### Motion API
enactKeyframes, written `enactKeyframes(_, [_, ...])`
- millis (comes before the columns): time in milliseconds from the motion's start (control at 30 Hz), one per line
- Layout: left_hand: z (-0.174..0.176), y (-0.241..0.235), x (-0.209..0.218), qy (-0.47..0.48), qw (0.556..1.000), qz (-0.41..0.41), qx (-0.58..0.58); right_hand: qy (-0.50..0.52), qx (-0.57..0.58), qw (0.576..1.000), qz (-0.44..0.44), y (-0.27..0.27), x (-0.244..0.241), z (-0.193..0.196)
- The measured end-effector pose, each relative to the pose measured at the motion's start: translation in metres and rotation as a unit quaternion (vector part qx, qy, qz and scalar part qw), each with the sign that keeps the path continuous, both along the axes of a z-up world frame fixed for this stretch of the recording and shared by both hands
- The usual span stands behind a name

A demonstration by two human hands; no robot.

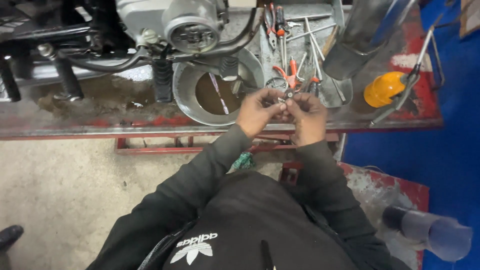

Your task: The person works on a motorcycle, first adjusting the front wheel and chain area with a wrench, then wiping the frame with a cloth. They move to the rear engine area to remove a bolt and use a screwdriver on the engine casing.

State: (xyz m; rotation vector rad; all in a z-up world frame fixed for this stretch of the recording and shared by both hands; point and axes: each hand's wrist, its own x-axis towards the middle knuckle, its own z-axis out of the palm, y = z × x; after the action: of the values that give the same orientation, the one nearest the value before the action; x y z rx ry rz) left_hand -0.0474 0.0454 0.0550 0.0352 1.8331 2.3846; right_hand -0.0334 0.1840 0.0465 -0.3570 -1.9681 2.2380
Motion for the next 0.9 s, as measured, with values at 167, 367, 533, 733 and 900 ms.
enactKeyframes(167, [0.051, -0.042, 0.008, 0.085, 0.996, 0.034, -0.011, 0.121, 0.000, 0.991, 0.052, -0.037, -0.002, 0.062])
enactKeyframes(367, [0.064, -0.108, -0.006, 0.151, 0.973, 0.134, -0.116, 0.123, -0.132, 0.981, 0.066, -0.110, -0.012, 0.079])
enactKeyframes(533, [0.091, -0.152, -0.003, 0.149, 0.970, 0.148, -0.125, 0.083, -0.176, 0.979, 0.062, -0.159, -0.019, 0.088])
enactKeyframes(733, [0.098, -0.190, -0.027, 0.103, 0.979, 0.116, -0.134, 0.033, -0.181, 0.983, 0.028, -0.195, -0.036, 0.080])
enactKeyframes(900, [0.098, -0.202, -0.039, 0.101, 0.981, 0.119, -0.117, 0.017, -0.185, 0.982, -0.015, -0.217, -0.032, 0.093])
